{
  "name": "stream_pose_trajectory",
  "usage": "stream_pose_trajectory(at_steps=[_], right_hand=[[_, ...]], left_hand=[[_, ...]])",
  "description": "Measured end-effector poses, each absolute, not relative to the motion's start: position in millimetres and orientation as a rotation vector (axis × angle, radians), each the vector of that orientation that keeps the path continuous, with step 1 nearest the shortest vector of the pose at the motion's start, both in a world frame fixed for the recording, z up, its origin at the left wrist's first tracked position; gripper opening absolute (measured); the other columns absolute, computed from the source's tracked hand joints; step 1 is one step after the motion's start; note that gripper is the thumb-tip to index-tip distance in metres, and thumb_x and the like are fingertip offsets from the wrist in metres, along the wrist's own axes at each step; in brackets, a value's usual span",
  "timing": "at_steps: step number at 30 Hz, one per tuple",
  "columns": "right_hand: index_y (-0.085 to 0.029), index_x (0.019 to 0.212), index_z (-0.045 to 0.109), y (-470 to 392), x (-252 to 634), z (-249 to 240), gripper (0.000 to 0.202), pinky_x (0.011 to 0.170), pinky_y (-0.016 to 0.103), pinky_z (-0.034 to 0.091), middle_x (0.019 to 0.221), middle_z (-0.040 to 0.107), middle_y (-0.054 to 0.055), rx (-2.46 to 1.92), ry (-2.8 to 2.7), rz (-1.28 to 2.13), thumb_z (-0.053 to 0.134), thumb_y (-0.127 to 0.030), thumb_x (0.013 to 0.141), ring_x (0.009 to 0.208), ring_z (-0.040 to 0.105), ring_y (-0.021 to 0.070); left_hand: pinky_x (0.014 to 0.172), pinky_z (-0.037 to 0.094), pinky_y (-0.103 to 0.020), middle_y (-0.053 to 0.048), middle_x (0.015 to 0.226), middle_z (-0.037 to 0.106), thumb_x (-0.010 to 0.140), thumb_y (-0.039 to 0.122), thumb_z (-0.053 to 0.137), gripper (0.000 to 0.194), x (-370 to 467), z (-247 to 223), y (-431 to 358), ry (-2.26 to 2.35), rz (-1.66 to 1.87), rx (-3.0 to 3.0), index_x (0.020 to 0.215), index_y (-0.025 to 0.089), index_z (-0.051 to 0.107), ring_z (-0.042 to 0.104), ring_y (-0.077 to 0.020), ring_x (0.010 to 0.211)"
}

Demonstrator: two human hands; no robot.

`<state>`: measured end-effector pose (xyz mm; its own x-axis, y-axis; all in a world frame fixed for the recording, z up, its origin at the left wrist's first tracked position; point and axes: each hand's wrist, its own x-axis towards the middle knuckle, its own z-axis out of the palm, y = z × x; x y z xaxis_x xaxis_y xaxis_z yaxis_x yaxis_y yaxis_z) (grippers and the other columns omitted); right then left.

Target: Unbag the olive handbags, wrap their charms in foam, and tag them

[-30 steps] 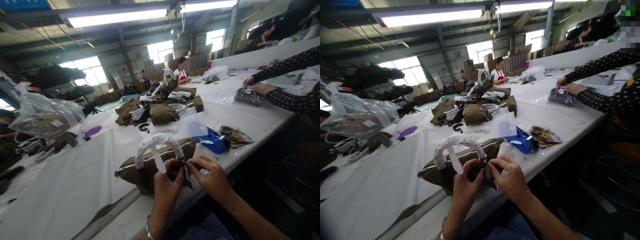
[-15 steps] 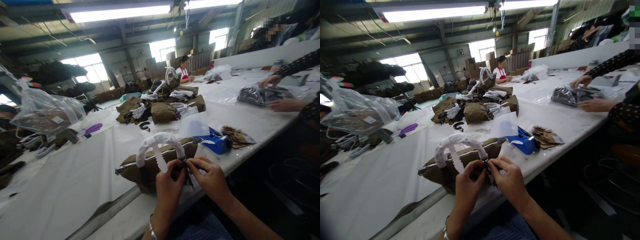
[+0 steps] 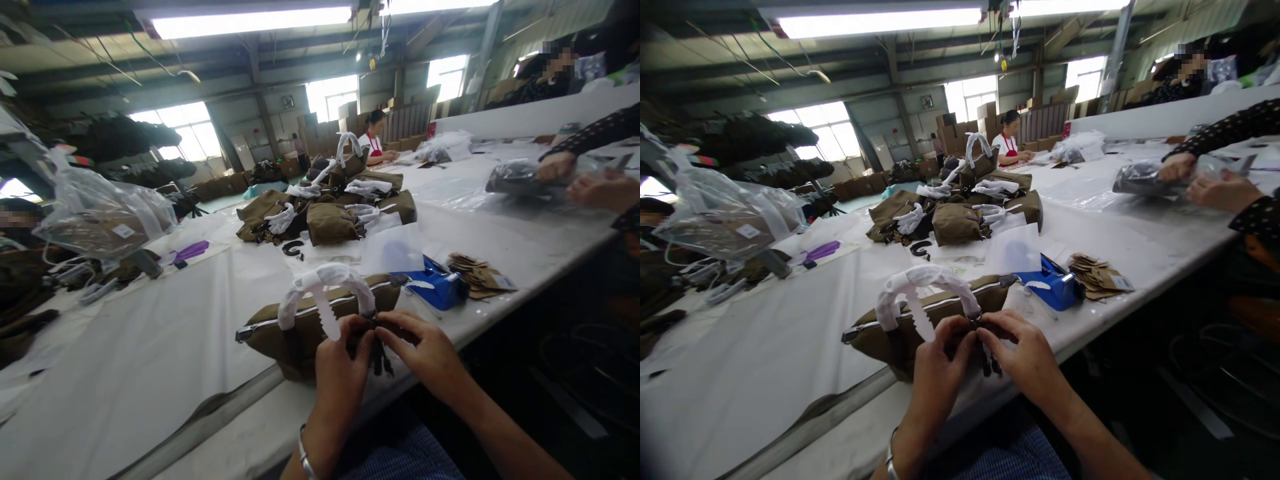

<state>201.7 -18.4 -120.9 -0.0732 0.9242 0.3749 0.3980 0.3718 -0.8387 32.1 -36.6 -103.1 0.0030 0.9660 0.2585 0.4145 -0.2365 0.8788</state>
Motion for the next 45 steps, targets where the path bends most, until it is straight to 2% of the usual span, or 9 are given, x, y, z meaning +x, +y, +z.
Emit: stream_pose_trajectory(at_steps=[5,9,14,18,23,28,36,41,45], right_hand=[[-0.026,0.113,0.076,-12.2,211.0,-119.9,0.027,0.097,0.036,0.057,0.113,0.075,0.006,-1.162,-1.697,0.762,0.064,-0.042,0.095,0.108,0.07,0.0239],[-0.023,0.116,0.075,-16.2,210.7,-109.5,0.032,0.093,0.038,0.058,0.115,0.074,0.008,-1.163,-1.734,0.813,0.064,-0.043,0.093,0.104,0.071,0.0245],[-0.022,0.111,0.074,-23.8,197.8,-109.4,0.027,0.094,0.044,0.057,0.111,0.074,0.01,-1.272,-1.702,0.553,0.069,-0.036,0.089,0.103,0.069,0.0275],[-0.022,0.109,0.074,-25.7,188.8,-117.7,0.022,0.093,0.042,0.057,0.109,0.074,0.009,-1.302,-1.628,0.434,0.064,-0.031,0.091,0.1,0.07,0.0261],[-0.02,0.105,0.075,-22.2,186.1,-118.0,0.023,0.094,0.042,0.057,0.107,0.075,0.008,-1.322,-1.597,0.409,0.064,-0.03,0.088,0.098,0.072,0.0262],[-0.02,0.098,0.077,-17.1,187.9,-113.8,0.021,0.089,0.039,0.059,0.102,0.077,0.009,-1.302,-1.537,0.472,0.065,-0.032,0.086,0.096,0.073,0.0263],[-0.022,0.098,0.077,-18.3,186.1,-121.1,0.019,0.093,0.041,0.057,0.103,0.076,0.009,-1.251,-1.492,0.505,0.069,-0.034,0.086,0.097,0.071,0.0266],[-0.022,0.103,0.077,-21.5,184.4,-131.0,0.021,0.094,0.038,0.057,0.106,0.074,0.007,-1.209,-1.48,0.525,0.067,-0.035,0.09,0.1,0.07,0.0244],[-0.022,0.106,0.077,-22.4,185.0,-133.7,0.022,0.095,0.036,0.056,0.107,0.073,0.007,-1.152,-1.466,0.533,0.068,-0.036,0.092,0.101,0.069,0.0229]], left_hand=[[0.074,0.052,-0.031,0.0,0.091,0.078,0.09,0.026,0.068,0.017,39.1,-102.8,-36.0,1.643,1.112,1.823,0.106,0.026,0.065,0.074,-0.0217,0.08],[0.075,0.053,-0.031,0.002,0.093,0.079,0.088,0.027,0.072,0.018,39.4,-104.0,-32.4,1.639,1.109,1.81,0.105,0.026,0.066,0.074,-0.0215,0.081],[0.081,0.054,-0.029,0.003,0.096,0.079,0.084,0.011,0.071,0.025,42.3,-111.9,-32.8,1.603,1.187,1.782,0.104,0.026,0.067,0.075,-0.0198,0.088],[0.08,0.055,-0.025,0.002,0.094,0.079,0.084,0.005,0.068,0.027,44.9,-115.5,-33.1,1.509,1.271,1.799,0.103,0.024,0.068,0.075,-0.0167,0.085],[0.084,0.056,-0.023,0.001,0.098,0.079,0.092,0.013,0.064,0.02,38.9,-111.4,-31.1,1.402,1.318,1.817,0.107,0.024,0.07,0.076,-0.0154,0.089],[0.083,0.055,-0.024,0.0,0.095,0.08,0.092,0.019,0.069,0.009,39.6,-111.7,-28.0,1.442,1.393,1.847,0.098,0.023,0.074,0.075,-0.0172,0.088],[0.082,0.057,-0.026,-0.002,0.094,0.081,0.092,0.019,0.069,0.012,47.2,-109.8,-31.5,1.471,1.404,1.726,0.096,0.022,0.079,0.076,-0.0192,0.086],[0.086,0.056,-0.029,-0.001,0.094,0.082,0.09,0.021,0.069,0.012,48.8,-108.8,-34.6,1.51,1.365,1.574,0.095,0.023,0.081,0.076,-0.0194,0.087],[0.08,0.058,-0.028,-0.001,0.088,0.082,0.087,0.024,0.072,0.011,49.6,-104.0,-33.4,1.458,1.368,1.427,0.09,0.022,0.082,0.076,-0.0201,0.083]])
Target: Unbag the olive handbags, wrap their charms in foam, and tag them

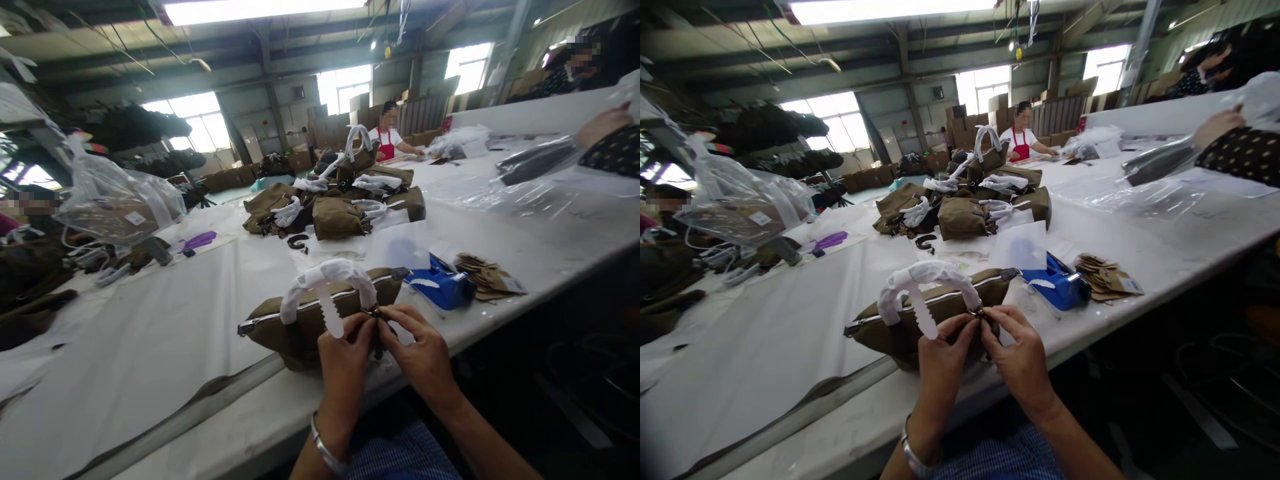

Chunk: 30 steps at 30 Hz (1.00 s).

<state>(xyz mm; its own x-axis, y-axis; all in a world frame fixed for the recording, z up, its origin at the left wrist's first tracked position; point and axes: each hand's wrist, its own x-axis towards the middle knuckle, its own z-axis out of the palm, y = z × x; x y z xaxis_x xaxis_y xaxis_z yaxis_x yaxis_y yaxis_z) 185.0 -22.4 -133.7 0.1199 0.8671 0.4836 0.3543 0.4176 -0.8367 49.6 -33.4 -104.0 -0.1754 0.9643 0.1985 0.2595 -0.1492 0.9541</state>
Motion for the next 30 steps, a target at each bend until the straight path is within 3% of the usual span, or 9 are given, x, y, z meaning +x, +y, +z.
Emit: stream_pose_trajectory(at_steps=[11,18,26,30], right_hand=[[-0.023,0.106,0.078,-28.1,179.7,-130.8,0.02,0.09,0.036,0.059,0.106,0.073,0.007,-1.131,-1.43,0.504,0.067,-0.035,0.093,0.1,0.07,0.0238],[-0.023,0.108,0.078,-31.7,180.8,-123.3,0.021,0.088,0.035,0.058,0.101,0.072,0.006,-1.144,-1.503,0.458,0.067,-0.035,0.094,0.095,0.07,0.0229],[-0.024,0.108,0.078,-26.6,184.9,-120.5,0.02,0.082,0.033,0.059,0.098,0.072,0.006,-1.147,-1.553,0.514,0.065,-0.032,0.094,0.091,0.07,0.0226],[-0.023,0.111,0.078,-21.5,191.8,-117.6,0.024,0.09,0.037,0.059,0.107,0.074,0.008,-1.142,-1.605,0.568,0.065,-0.035,0.094,0.101,0.071,0.0252]], left_hand=[[0.067,0.058,-0.026,-0.005,0.084,0.08,0.086,0.031,0.07,0.019,53.6,-101.6,-35.6,1.402,1.356,1.288,0.092,0.017,0.082,0.073,-0.0191,0.072],[0.053,0.049,-0.022,-0.004,0.066,0.074,0.082,0.033,0.075,0.02,48.9,-90.3,-35.3,1.478,1.308,1.232,0.085,0.014,0.081,0.063,-0.0132,0.052],[0.063,0.053,-0.025,-0.005,0.08,0.076,0.088,0.033,0.069,0.019,43.8,-100.6,-30.5,1.478,1.254,1.527,0.091,0.016,0.078,0.068,-0.0168,0.069],[0.072,0.055,-0.027,-0.004,0.085,0.076,0.09,0.03,0.067,0.015,36.3,-101.1,-23.9,1.483,1.22,1.713,0.092,0.018,0.075,0.069,-0.0174,0.076]])
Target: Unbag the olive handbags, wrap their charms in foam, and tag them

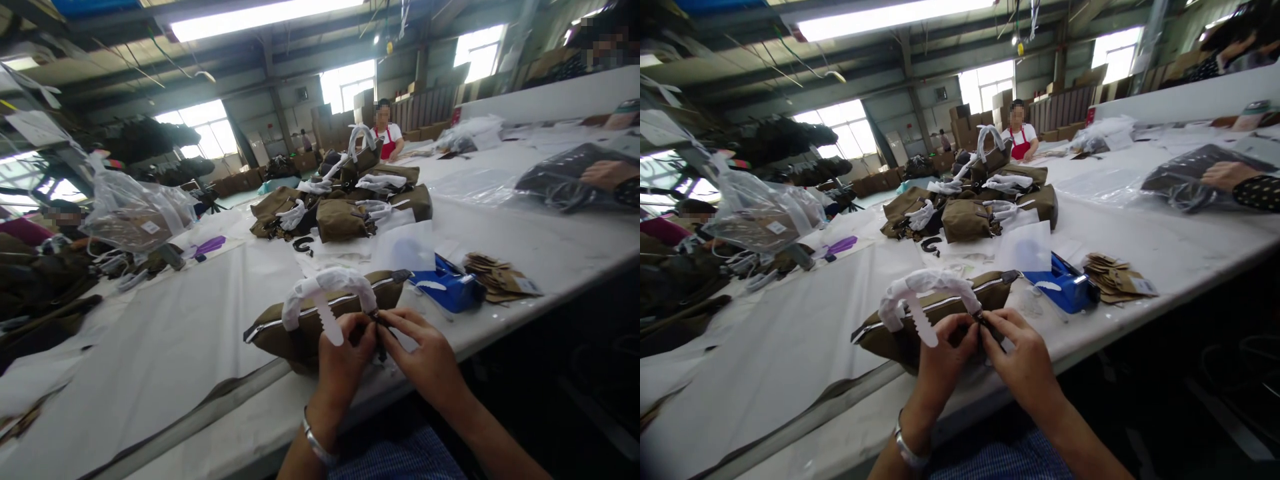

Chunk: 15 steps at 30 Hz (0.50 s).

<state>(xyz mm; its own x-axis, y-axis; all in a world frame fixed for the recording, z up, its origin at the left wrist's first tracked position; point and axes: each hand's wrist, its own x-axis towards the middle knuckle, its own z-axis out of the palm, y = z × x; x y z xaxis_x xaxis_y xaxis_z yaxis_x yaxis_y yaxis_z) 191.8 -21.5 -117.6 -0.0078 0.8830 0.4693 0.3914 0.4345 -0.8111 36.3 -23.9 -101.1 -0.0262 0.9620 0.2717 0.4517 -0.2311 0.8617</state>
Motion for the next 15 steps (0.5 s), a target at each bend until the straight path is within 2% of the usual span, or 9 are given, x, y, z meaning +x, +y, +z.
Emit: stream_pose_trajectory(at_steps=[4,7,9,12,15], right_hand=[[-0.027,0.131,0.07,-17.2,212.1,-113.3,0.043,0.101,0.042,0.057,0.124,0.073,0.007,-1.097,-1.766,0.741,0.073,-0.038,0.089,0.111,0.07,0.0276],[-0.029,0.14,0.063,-14.9,228.7,-111.5,0.052,0.095,0.038,0.06,0.12,0.076,0.005,-1.074,-1.825,0.889,0.072,-0.04,0.09,0.104,0.073,0.0254],[-0.03,0.133,0.068,-14.0,234.8,-111.2,0.042,0.087,0.035,0.061,0.11,0.078,0.003,-1.093,-1.809,0.88,0.068,-0.041,0.093,0.095,0.075,0.0235],[-0.03,0.11,0.079,-15.0,236.1,-110.8,0.026,0.073,0.032,0.061,0.086,0.079,0.001,-1.171,-1.708,0.725,0.064,-0.043,0.094,0.071,0.074,0.0202],[-0.029,0.097,0.081,-19.2,235.4,-109.1,0.026,0.057,0.03,0.058,0.072,0.075,0.0,-1.24,-1.559,0.564,0.065,-0.048,0.092,0.053,0.067,0.0177]], left_hand=[[0.069,0.056,-0.026,-0.004,0.083,0.075,0.09,0.03,0.067,0.013,21.2,-99.1,-18.9,1.43,1.176,1.779,0.089,0.018,0.073,0.068,-0.0169,0.074],[0.064,0.057,-0.025,-0.004,0.079,0.074,0.089,0.035,0.068,0.017,6.5,-95.4,-18.0,1.317,1.11,1.679,0.089,0.018,0.071,0.069,-0.017,0.069],[0.061,0.059,-0.026,-0.003,0.074,0.072,0.088,0.038,0.07,0.021,-1.6,-92.2,-17.3,1.266,1.117,1.568,0.09,0.018,0.07,0.069,-0.017,0.064],[0.052,0.056,-0.024,-0.001,0.068,0.069,0.087,0.042,0.069,0.025,-7.6,-88.9,-15.3,1.29,1.194,1.502,0.092,0.018,0.069,0.066,-0.0156,0.057],[0.057,0.055,-0.023,-0.001,0.074,0.073,0.089,0.037,0.066,0.019,-7.9,-89.0,-14.1,1.472,1.307,1.689,0.095,0.02,0.072,0.067,-0.0148,0.061]])
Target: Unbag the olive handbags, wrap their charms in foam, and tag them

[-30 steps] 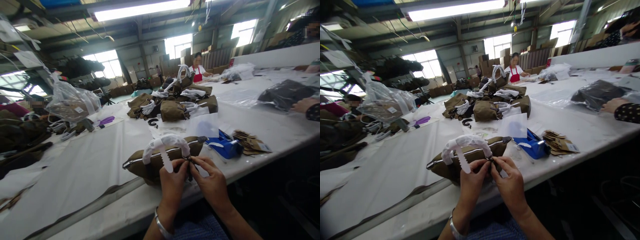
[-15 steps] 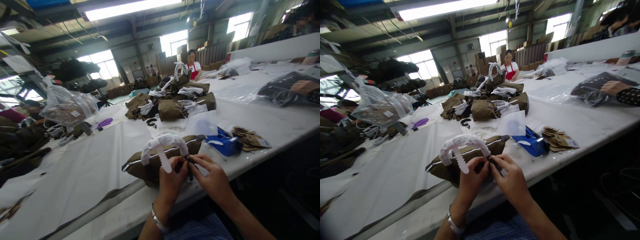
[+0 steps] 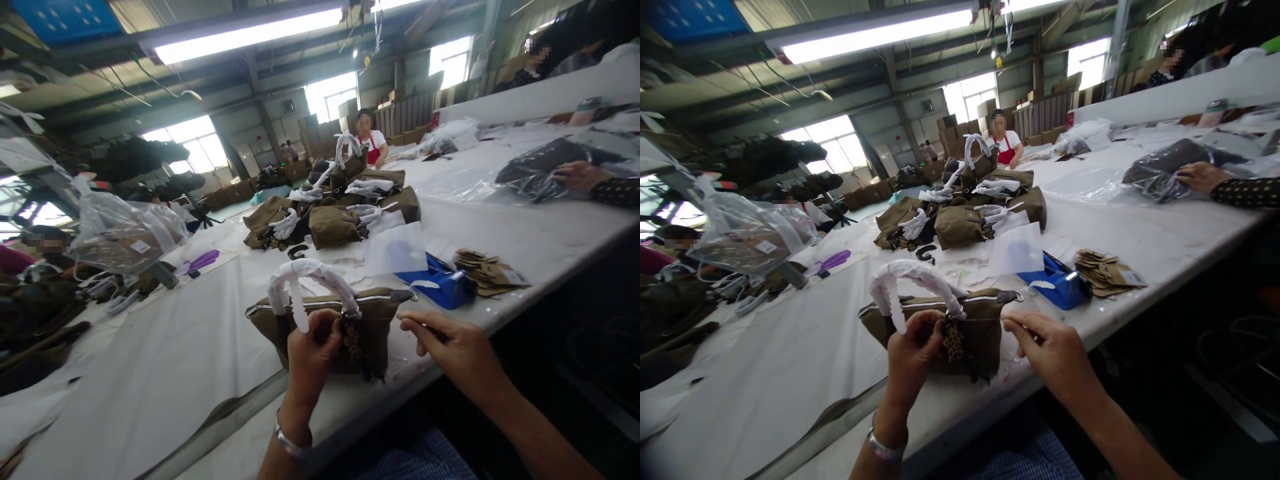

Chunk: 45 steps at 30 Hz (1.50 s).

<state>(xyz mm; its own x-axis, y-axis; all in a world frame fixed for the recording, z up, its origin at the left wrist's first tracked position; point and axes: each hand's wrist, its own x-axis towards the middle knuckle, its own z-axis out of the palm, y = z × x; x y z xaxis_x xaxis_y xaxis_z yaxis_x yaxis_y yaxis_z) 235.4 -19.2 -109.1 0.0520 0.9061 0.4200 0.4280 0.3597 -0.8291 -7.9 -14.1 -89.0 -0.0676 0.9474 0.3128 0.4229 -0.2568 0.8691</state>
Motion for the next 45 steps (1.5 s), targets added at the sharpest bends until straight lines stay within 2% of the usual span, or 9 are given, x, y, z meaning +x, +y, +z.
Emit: stream_pose_trajectory(at_steps=[4,9,12,17,23,32,35,40,45], right_hand=[[-0.029,0.096,0.082,-27.7,239.1,-103.1,0.027,0.063,0.032,0.059,0.086,0.078,0.001,-1.261,-1.501,0.396,0.067,-0.05,0.091,0.058,0.068,0.0177],[-0.03,0.09,0.084,-36.5,236.8,-94.2,0.021,0.071,0.03,0.061,0.093,0.079,0.003,-1.22,-1.368,0.463,0.074,-0.048,0.085,0.075,0.072,0.0208],[-0.029,0.084,0.083,-38.6,224.6,-93.1,0.015,0.071,0.024,0.06,0.086,0.078,0.002,-1.066,-1.164,0.737,0.085,-0.042,0.077,0.076,0.071,0.0176],[-0.028,0.081,0.082,-37.6,202.5,-91.6,0.018,0.059,0.017,0.056,0.091,0.079,0.003,-0.676,-0.767,1.214,0.089,-0.042,0.074,0.063,0.064,0.0089],[-0.025,0.085,0.083,-32.1,200.7,-84.2,0.022,0.059,0.017,0.058,0.087,0.078,0.004,-0.667,-0.666,1.165,0.09,-0.042,0.073,0.066,0.068,0.0103],[-0.028,0.106,0.079,-34.9,195.0,-89.0,0.019,0.071,0.021,0.06,0.072,0.071,-0.002,-0.938,-1.157,0.876,0.073,-0.039,0.091,0.069,0.068,0.0118],[-0.028,0.105,0.08,-36.2,193.3,-89.5,0.018,0.069,0.02,0.059,0.072,0.07,-0.002,-0.951,-1.207,0.887,0.07,-0.039,0.093,0.068,0.067,0.012],[-0.028,0.099,0.083,-32.9,192.9,-90.3,0.018,0.065,0.02,0.058,0.081,0.075,0.001,-0.986,-1.24,0.913,0.074,-0.04,0.088,0.07,0.067,0.0135],[-0.031,0.092,0.084,-30.8,193.9,-97.9,0.016,0.078,0.026,0.063,0.091,0.08,0.002,-1.098,-1.226,0.801,0.082,-0.04,0.079,0.083,0.074,0.0193]], left_hand=[[0.071,0.056,-0.025,-0.001,0.08,0.076,0.087,0.03,0.068,0.013,-7.4,-84.9,-19.7,1.691,1.431,1.867,0.095,0.022,0.075,0.071,-0.0159,0.069],[0.042,0.039,-0.017,0.0,0.065,0.07,0.089,0.045,0.07,0.029,-6.7,-66.8,-28.5,1.436,1.498,1.353,0.093,0.016,0.07,0.051,-0.0077,0.044],[0.037,0.03,-0.013,-0.004,0.077,0.073,0.086,0.048,0.074,0.036,1.2,-61.2,-26.1,1.178,1.474,1.119,0.092,0.015,0.062,0.047,-0.0037,0.043],[0.052,0.046,-0.014,0.001,0.076,0.066,0.087,0.04,0.076,0.029,17.6,-58.7,-21.7,0.909,1.471,1.021,0.094,0.017,0.06,0.062,-0.008,0.062],[0.067,0.058,-0.021,-0.002,0.083,0.072,0.088,0.035,0.076,0.019,20.6,-53.1,-25.6,0.905,1.422,1.193,0.092,0.017,0.072,0.07,-0.012,0.072],[0.088,0.052,-0.027,-0.001,0.092,0.078,0.092,0.021,0.069,0.013,23.1,-45.7,-29.5,1.118,1.371,1.85,0.093,0.026,0.081,0.068,-0.0179,0.095],[0.086,0.052,-0.026,0.0,0.094,0.078,0.094,0.02,0.067,0.015,24.3,-48.2,-28.6,1.048,1.296,1.85,0.096,0.026,0.08,0.069,-0.0167,0.092],[0.089,0.053,-0.025,-0.001,0.1,0.078,0.094,0.018,0.065,0.018,26.1,-56.2,-25.0,0.98,1.302,1.762,0.098,0.026,0.081,0.071,-0.0169,0.097],[0.086,0.056,-0.026,-0.001,0.095,0.079,0.089,0.022,0.073,0.019,29.2,-60.0,-26.2,1.07,1.287,1.633,0.107,0.024,0.078,0.073,-0.0166,0.09]])
